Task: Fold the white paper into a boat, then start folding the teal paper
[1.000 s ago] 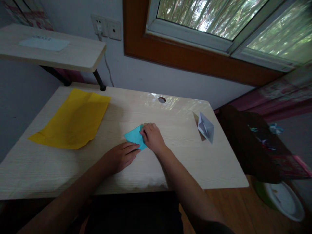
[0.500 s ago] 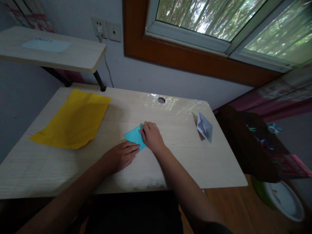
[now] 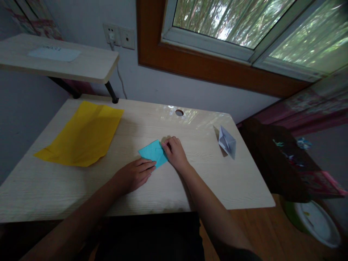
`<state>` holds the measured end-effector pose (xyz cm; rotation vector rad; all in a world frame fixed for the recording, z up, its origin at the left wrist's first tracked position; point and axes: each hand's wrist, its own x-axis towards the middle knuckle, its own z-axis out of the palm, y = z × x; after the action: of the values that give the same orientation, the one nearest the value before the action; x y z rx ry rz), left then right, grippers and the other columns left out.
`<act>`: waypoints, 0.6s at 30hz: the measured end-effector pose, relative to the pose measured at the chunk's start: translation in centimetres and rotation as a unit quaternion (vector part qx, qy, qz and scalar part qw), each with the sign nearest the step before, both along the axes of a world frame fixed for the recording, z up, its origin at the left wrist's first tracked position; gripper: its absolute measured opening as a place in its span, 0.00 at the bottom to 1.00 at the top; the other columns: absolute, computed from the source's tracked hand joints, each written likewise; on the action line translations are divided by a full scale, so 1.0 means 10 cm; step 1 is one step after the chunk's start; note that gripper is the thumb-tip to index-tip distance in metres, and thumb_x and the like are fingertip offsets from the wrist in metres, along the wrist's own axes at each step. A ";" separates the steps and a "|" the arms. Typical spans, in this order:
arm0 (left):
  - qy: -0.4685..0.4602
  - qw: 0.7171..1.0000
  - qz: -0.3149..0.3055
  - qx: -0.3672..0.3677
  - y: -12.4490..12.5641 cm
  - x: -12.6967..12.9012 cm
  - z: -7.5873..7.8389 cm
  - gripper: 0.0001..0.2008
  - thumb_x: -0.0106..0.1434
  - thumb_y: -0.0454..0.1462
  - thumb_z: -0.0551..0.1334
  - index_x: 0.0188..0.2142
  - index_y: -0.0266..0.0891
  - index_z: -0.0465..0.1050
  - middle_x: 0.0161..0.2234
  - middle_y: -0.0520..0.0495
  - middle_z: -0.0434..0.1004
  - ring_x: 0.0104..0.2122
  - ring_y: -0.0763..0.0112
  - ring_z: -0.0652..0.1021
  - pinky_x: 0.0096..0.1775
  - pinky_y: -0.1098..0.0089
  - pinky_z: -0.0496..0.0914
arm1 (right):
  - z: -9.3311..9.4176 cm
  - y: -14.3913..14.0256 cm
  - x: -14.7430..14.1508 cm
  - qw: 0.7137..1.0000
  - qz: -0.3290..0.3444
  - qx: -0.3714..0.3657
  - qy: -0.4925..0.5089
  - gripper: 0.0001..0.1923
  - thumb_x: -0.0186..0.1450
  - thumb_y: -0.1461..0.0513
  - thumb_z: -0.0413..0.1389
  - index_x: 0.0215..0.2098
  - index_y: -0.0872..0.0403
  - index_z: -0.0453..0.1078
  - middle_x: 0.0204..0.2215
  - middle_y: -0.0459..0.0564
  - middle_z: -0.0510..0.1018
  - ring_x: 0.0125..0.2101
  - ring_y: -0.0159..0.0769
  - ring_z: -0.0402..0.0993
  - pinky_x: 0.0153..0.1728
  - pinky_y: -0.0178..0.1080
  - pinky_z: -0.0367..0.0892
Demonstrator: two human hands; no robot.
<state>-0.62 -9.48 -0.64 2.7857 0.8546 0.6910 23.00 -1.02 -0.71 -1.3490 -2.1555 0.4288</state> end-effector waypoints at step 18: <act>-0.003 1.000 0.002 -0.014 -0.07 -0.02 -0.01 0.20 0.67 0.30 0.59 0.58 0.36 0.71 0.58 0.38 0.76 0.59 0.59 0.74 0.58 0.56 0.73 | -0.03 -0.18 0.03 0.997 -0.061 -0.026 -0.025 0.12 0.67 0.56 0.61 0.45 0.52 0.71 0.44 0.56 0.72 0.45 0.49 0.67 0.48 0.49 0.65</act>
<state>-0.84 -10.14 -0.78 2.7573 0.8629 0.6815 23.28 -2.86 -1.04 -1.5255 -2.1015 0.4095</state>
